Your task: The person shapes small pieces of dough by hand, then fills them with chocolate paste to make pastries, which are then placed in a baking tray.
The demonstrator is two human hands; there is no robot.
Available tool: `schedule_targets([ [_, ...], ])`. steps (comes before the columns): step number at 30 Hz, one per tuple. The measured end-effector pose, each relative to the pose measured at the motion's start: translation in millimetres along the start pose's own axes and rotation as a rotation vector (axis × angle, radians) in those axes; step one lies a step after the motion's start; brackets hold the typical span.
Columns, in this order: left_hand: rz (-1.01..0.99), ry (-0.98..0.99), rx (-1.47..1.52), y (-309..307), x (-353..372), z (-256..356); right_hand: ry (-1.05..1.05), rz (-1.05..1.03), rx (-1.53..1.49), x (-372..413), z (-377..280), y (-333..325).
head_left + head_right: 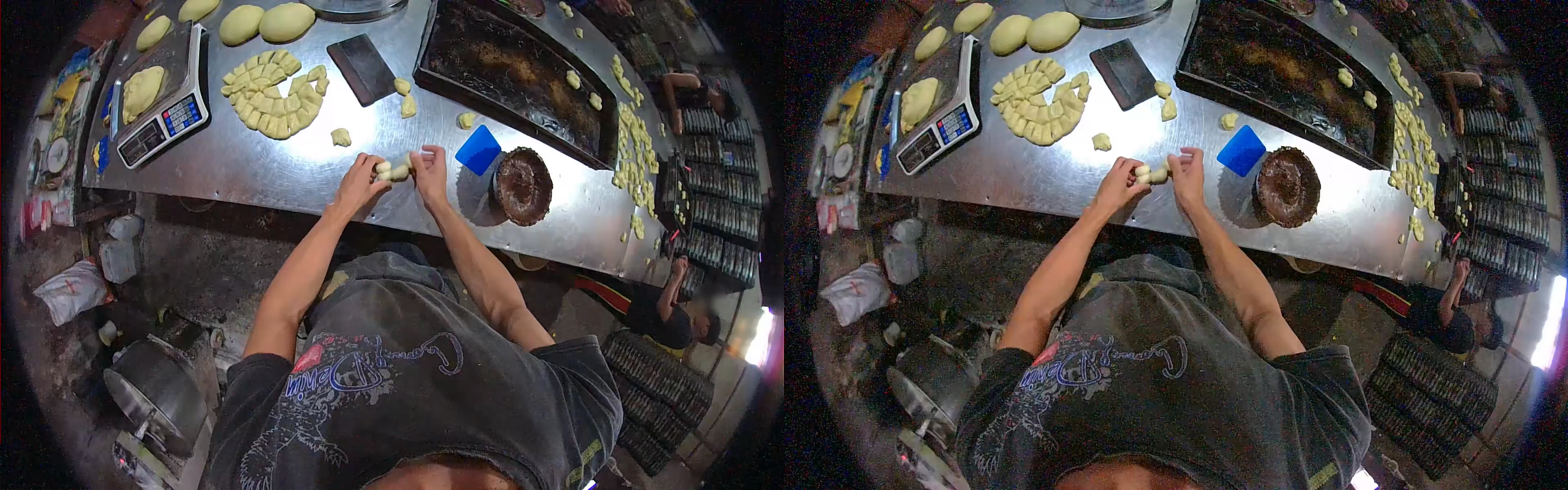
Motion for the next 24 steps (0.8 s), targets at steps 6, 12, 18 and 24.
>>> schedule_targets([
  [6, 0.007, 0.071, -0.152, -4, -2, 15, -0.334, 0.000, 0.635, 14, -18, 33],
  [12, 0.030, 0.004, 0.039, -1, 0, 6, -0.495, -0.028, 0.813, 46, -19, 37],
  [18, -0.037, 0.082, -0.214, 7, -7, 21, -0.492, -0.138, 0.926, 31, -6, 63],
  [24, 0.050, 0.021, -0.154, -5, -1, 33, -0.509, -0.471, 1.174, 2, 11, 68],
])
Point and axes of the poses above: each hand's wrist, its own x-axis away from the middle knuckle, its own y-axis out of the palm, z = x × y, the point moved 10 cm from there along -x, towards the middle knuckle, and after that the axes turned 15 degrees about y, right-handed, at the moved point
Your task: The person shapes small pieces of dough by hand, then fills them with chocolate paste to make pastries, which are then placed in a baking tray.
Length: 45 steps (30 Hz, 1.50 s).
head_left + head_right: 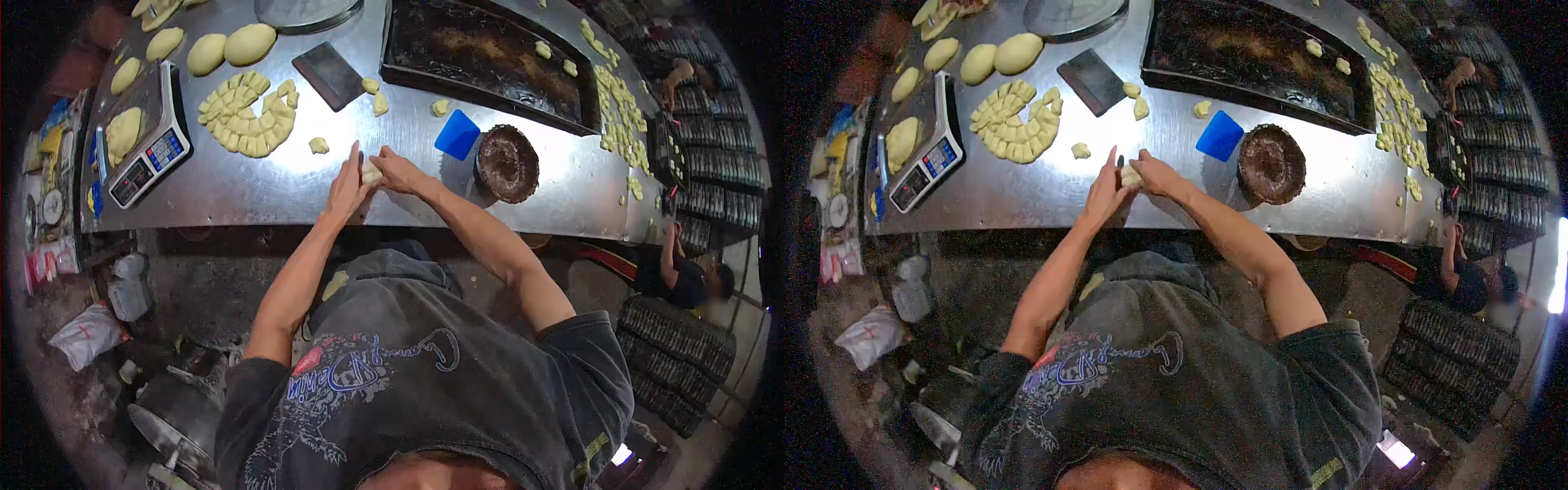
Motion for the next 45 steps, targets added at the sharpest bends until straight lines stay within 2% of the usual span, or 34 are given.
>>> schedule_targets([
  [3, 0.145, 0.020, 0.035, -29, 11, 12, 0.238, 0.117, -0.061, 18, -10, -38],
  [5, 0.169, -0.213, 0.190, -45, 32, -1, 0.350, 0.223, -0.030, 21, -18, -38],
  [7, 0.283, -0.213, 0.152, -53, 64, -33, 0.229, 0.363, -0.025, 24, -33, -23],
  [9, 0.270, -0.260, 0.203, -55, 95, -56, 0.196, 0.406, 0.025, 25, -44, -13],
  [12, 0.246, -0.398, 0.148, -74, 125, -44, 0.110, 0.277, -0.425, 12, -27, -29],
  [13, 0.270, -0.440, 0.145, -77, 139, -46, 0.091, 0.253, -0.573, 5, -20, -43],
  [15, 0.321, -0.528, 0.144, -80, 157, -48, 0.108, 0.307, -0.597, -4, -14, -112],
  [16, 0.341, -0.575, 0.144, -83, 167, -44, 0.035, 0.394, -0.643, -26, 11, -134],
  [17, 0.363, -0.622, 0.143, -84, 177, -41, -0.108, 0.578, -0.487, -35, 15, -178],
  [18, 0.393, -0.627, 0.159, -80, 191, -52, -0.043, 0.695, -0.486, -46, 28, -215],
  [19, 0.409, -0.636, 0.152, -80, 196, -49, -0.009, 0.710, -0.355, -63, 38, -240],
  [21, 0.443, -0.657, 0.136, -78, 204, -39, 0.172, 0.689, -0.292, -99, 67, -263],
  [23, 0.466, -0.647, 0.177, -69, 210, -38, 0.237, 0.634, -0.197, -143, 102, -256],
  [25, 0.453, -0.682, 0.158, -62, 211, -29, 0.475, 0.367, -0.026, -164, 120, -236],
  [26, 0.414, -0.674, 0.150, -60, 209, -22, 0.578, 0.333, 0.068, -164, 126, -227],
  [30, 0.382, -0.653, 0.164, -51, 211, -13, 0.372, 0.789, -0.086, -141, 104, -243],
  [33, 0.371, -0.615, 0.133, -54, 209, -13, -0.023, 0.649, -0.453, -110, 58, -224],
  [35, 0.390, -0.574, 0.142, -60, 203, -14, -0.053, 0.392, -0.365, -116, 47, -160],
  [38, 0.376, -0.537, 0.129, -77, 179, -10, 0.135, 0.473, -0.124, -92, 14, -133],
  [41, 0.282, -0.507, 0.111, -84, 164, -10, 0.196, 0.533, -0.107, -121, 42, -113],
  [42, 0.235, -0.490, 0.105, -86, 158, -9, 0.188, 0.610, -0.178, -125, 42, -122],
  [45, 0.265, -0.431, 0.122, -97, 143, 1, 0.492, 0.255, -0.667, -135, 84, -102],
])
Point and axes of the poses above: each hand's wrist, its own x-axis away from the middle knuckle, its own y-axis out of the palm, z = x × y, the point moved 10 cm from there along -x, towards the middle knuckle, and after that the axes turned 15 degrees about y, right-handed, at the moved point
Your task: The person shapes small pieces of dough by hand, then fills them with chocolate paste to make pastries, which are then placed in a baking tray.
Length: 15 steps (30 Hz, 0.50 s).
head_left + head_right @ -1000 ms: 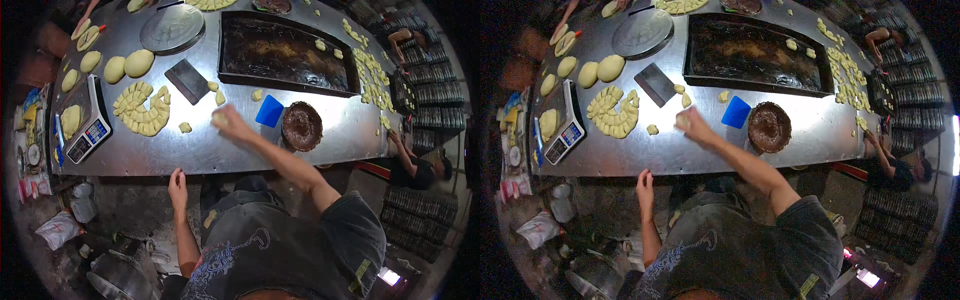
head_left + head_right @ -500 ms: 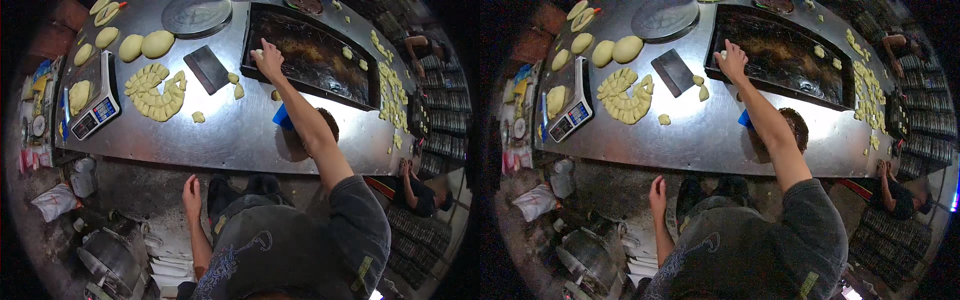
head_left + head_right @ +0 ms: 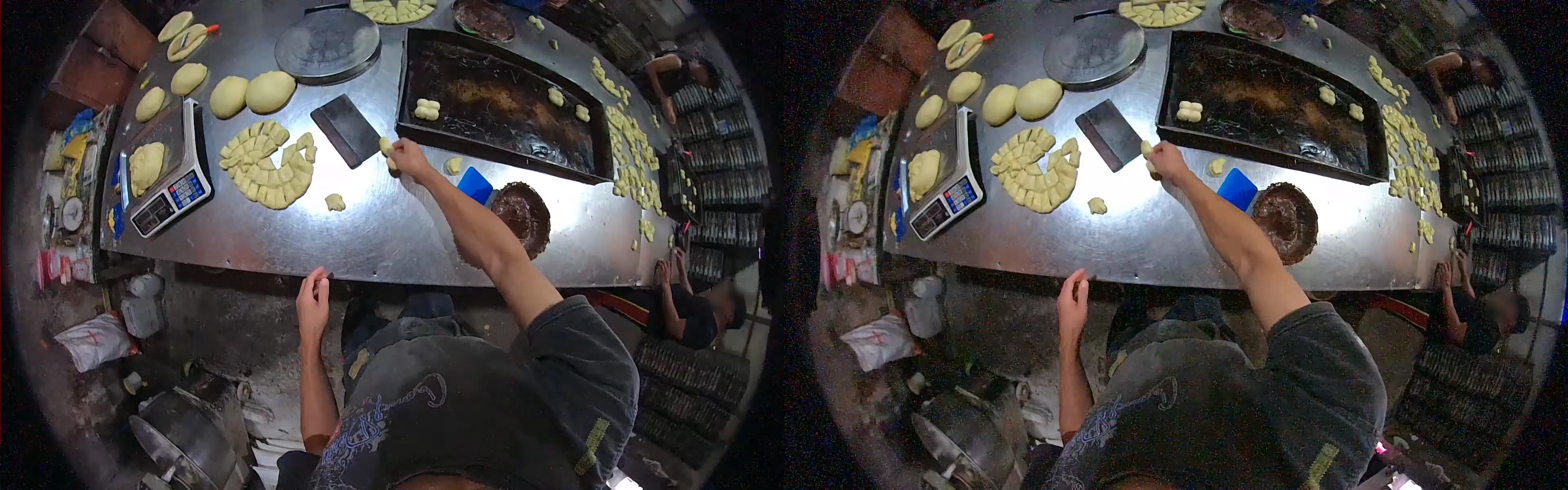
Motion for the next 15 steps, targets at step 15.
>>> schedule_targets([
  [15, 0.111, 0.161, 0.361, 36, -101, 86, -0.222, -0.227, -0.036, 268, 34, 4],
])
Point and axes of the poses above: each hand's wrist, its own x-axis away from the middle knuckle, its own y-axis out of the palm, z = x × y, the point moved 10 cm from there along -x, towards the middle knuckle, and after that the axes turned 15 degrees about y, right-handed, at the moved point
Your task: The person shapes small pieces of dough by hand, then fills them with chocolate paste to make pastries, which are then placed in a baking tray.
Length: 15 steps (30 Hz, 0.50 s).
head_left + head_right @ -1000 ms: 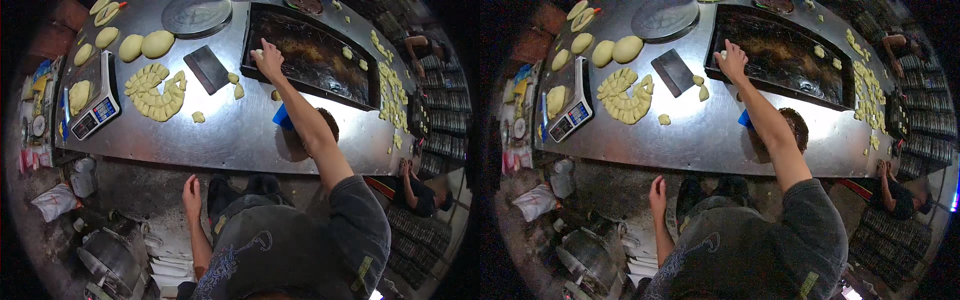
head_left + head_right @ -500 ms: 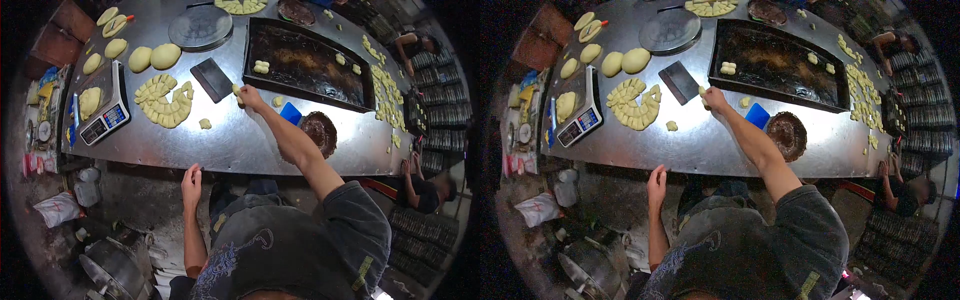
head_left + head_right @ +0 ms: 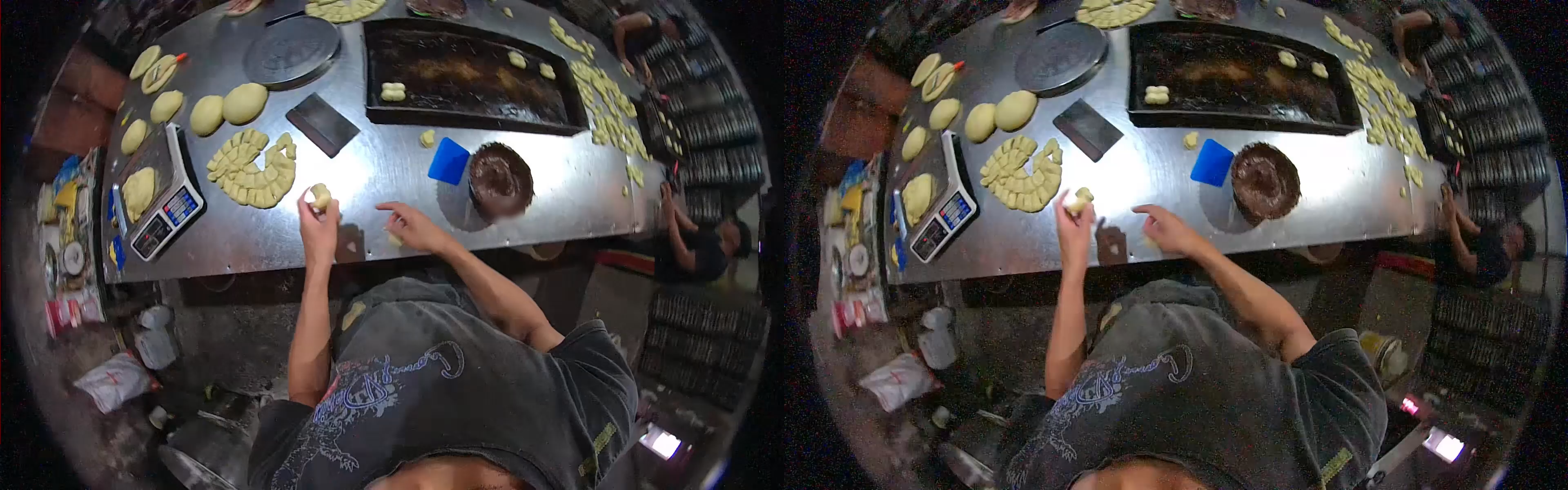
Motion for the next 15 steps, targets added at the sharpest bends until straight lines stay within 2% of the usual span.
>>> schedule_targets([
  [1, 0.000, 0.116, 0.059, 6, -15, 23, 0.053, 0.029, 0.036, -2, 18, -14],
  [3, -0.159, 0.127, 0.068, 32, -37, 30, 0.259, 0.044, -0.213, 9, 31, -40],
  [4, -0.249, 0.328, -0.220, 45, -49, 37, 0.360, 0.049, -0.338, 18, 33, -49],
  [5, -0.334, 0.532, -0.504, 61, -52, 42, 0.327, 0.089, -0.454, 23, 25, -60],
  [8, -0.478, 0.439, -0.580, 97, -45, 32, 0.206, 0.207, -0.749, 32, -4, -83],
  [9, -0.535, 0.473, -0.466, 110, -39, 36, 0.166, 0.243, -0.819, 36, -15, -88],
  [11, -0.657, 0.140, -0.056, 135, -15, 29, 0.067, 0.320, -0.889, 44, -28, -95],
  [12, -0.633, 0.152, 0.048, 144, -3, 40, 0.006, 0.362, -0.884, 49, -35, -98],
  [14, -0.686, 0.100, 0.090, 157, 18, 48, -0.090, 0.428, -0.844, 54, -39, -102],
  [15, -0.720, 0.054, 0.088, 162, 26, 49, -0.072, 0.407, -0.829, 53, -35, -100],
])
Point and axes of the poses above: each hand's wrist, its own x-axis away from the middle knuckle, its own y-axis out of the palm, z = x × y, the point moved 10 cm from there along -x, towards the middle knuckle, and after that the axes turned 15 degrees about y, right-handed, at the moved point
